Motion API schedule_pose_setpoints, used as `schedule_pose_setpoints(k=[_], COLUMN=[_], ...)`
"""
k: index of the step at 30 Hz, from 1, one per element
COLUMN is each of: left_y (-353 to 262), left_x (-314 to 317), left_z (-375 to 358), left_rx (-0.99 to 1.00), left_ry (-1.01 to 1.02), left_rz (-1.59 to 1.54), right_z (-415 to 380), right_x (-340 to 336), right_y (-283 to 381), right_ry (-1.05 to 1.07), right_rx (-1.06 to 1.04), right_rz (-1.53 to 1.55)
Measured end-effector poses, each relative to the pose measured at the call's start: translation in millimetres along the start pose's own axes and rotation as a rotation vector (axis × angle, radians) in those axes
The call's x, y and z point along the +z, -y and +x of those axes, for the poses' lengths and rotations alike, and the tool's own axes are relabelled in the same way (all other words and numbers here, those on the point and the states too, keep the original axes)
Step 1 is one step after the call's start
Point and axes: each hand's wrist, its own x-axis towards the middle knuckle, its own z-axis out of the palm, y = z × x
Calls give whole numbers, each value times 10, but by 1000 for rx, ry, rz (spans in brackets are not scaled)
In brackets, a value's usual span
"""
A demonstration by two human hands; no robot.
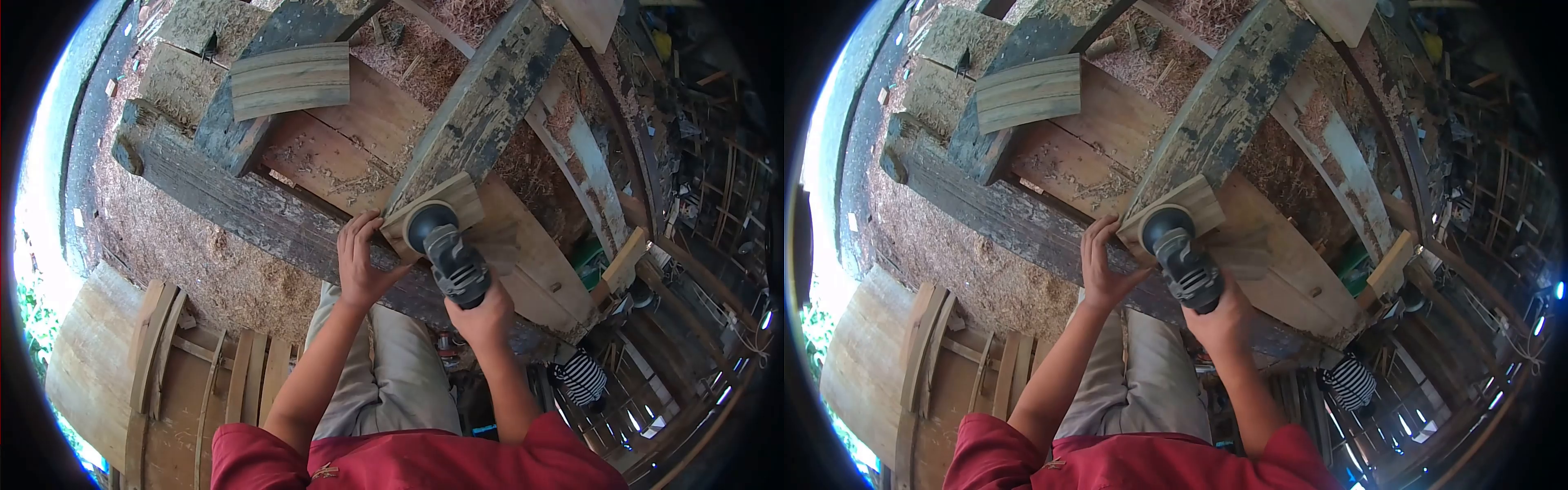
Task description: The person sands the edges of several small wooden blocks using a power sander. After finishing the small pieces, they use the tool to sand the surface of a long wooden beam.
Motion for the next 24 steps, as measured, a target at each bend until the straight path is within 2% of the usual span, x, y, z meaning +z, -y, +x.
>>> schedule_pose_setpoints(k=[2,7,13,20,24], left_y=[8,50,100,95,118], left_x=[-6,-22,2,-23,10], left_z=[-4,17,10,19,0], left_rx=[-9,-15,9,0,22], left_ry=[3,22,24,37,14], left_rz=[-19,-77,-109,-127,-133], right_z=[-5,126,-27,185,-4], right_x=[19,-44,50,-30,-26], right_y=[7,-127,114,-165,50], right_ry=[-13,-43,-14,-73,27], right_rx=[-19,105,-37,95,-14], right_rz=[-4,36,-29,12,-16])
